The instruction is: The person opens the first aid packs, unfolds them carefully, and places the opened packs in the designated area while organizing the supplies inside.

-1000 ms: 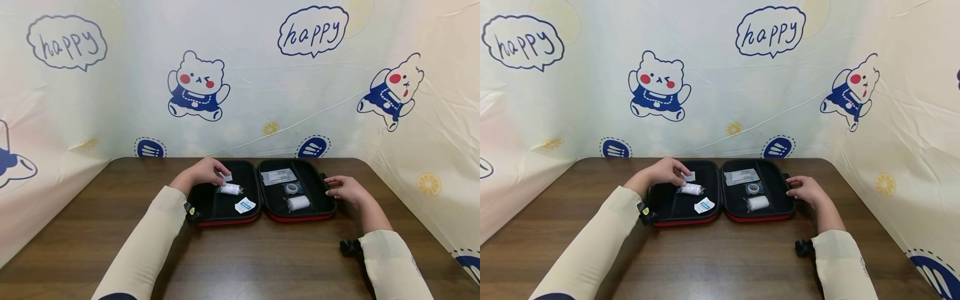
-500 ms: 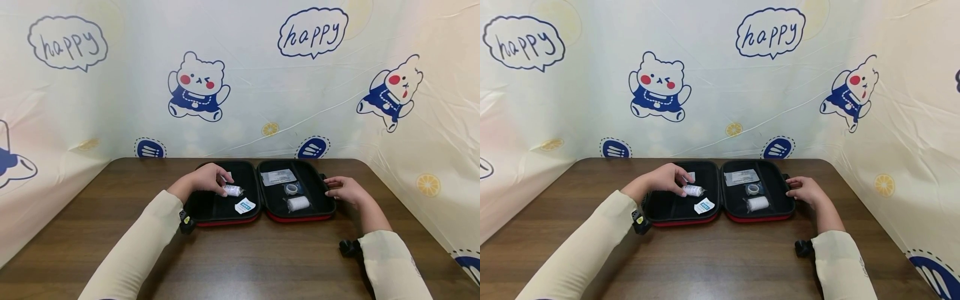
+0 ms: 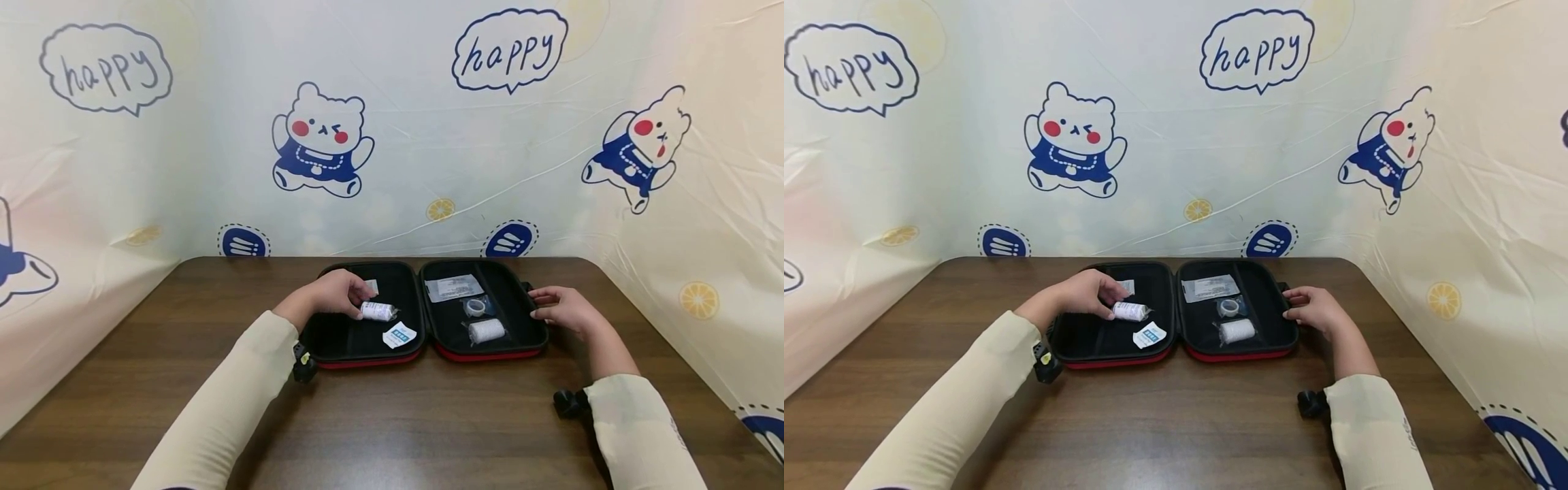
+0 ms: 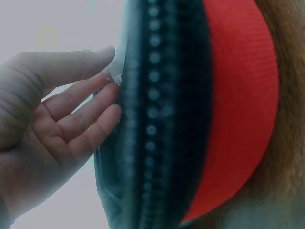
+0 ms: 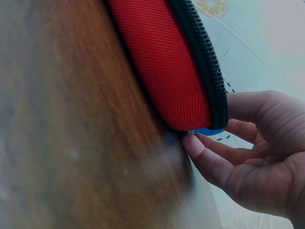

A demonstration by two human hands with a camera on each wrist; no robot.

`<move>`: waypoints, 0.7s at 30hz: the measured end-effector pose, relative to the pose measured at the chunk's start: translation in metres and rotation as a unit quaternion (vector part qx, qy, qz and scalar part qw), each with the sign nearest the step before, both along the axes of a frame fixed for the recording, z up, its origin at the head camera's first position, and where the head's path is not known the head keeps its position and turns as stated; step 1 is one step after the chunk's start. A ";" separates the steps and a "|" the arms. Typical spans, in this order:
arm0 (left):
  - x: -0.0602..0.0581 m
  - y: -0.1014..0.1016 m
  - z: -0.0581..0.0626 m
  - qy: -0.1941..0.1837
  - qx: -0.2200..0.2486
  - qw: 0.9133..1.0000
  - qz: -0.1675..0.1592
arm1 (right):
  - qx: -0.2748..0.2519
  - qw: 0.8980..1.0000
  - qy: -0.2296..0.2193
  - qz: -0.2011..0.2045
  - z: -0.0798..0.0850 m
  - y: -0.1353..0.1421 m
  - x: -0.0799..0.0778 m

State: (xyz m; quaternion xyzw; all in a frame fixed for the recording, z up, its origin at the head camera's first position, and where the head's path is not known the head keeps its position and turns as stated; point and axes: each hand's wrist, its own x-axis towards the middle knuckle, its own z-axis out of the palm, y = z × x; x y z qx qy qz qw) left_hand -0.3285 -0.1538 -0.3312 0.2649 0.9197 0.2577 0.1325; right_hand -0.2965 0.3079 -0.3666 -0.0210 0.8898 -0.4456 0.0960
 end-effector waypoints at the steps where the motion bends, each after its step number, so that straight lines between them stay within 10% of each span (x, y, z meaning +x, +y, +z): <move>1: 0.000 0.000 0.000 0.000 0.001 1.000 -0.004 | 0.000 1.000 0.001 0.000 0.000 0.000 0.000; 21: 0.010 -0.018 0.006 -0.009 0.049 0.999 0.016 | -0.002 1.000 0.008 0.011 0.003 -0.001 0.004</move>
